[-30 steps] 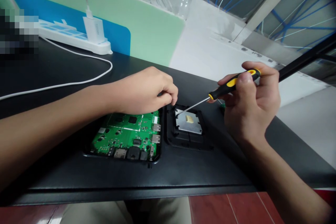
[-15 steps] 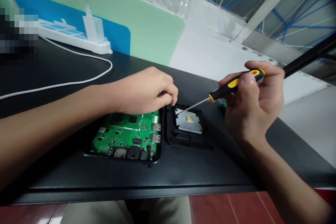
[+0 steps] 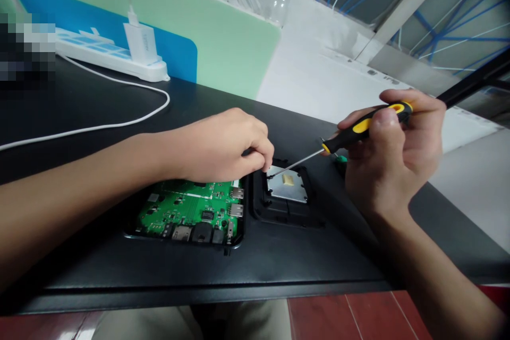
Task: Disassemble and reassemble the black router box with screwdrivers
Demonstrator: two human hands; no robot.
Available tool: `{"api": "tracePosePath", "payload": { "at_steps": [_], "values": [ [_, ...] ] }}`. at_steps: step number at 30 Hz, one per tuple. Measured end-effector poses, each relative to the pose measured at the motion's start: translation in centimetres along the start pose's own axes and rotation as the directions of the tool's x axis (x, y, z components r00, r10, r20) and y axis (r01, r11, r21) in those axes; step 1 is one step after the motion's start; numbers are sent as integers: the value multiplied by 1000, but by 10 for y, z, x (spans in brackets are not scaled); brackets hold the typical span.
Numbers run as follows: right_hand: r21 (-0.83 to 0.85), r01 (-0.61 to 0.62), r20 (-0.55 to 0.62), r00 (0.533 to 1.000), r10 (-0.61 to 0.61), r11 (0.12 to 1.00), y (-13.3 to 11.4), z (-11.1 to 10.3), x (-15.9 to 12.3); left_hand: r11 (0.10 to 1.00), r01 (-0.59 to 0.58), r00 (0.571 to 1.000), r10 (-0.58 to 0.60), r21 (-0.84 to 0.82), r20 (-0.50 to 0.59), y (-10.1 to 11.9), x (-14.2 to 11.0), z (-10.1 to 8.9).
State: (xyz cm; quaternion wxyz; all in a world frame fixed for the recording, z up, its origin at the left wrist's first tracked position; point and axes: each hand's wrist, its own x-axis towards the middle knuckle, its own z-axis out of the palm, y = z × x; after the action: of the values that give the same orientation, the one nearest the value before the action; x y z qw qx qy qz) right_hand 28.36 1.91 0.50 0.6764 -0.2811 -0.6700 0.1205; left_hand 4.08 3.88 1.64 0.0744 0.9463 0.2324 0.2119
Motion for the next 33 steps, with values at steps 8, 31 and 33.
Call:
{"api": "tracePosePath", "payload": {
  "at_steps": [8,31,33],
  "values": [
    [-24,-26,15,1000,27,999,0,-1,2,999,-27,999,27,-28,29,4,-1,1],
    [4,-82,-21,996,82,997,1,0,1,1000,-24,999,24,-8,21,-2,0,1],
    [-6,-91,-19,996,91,996,1,0,1,1000,-23,999,23,-5,24,-2,0,1]
  ]
}}
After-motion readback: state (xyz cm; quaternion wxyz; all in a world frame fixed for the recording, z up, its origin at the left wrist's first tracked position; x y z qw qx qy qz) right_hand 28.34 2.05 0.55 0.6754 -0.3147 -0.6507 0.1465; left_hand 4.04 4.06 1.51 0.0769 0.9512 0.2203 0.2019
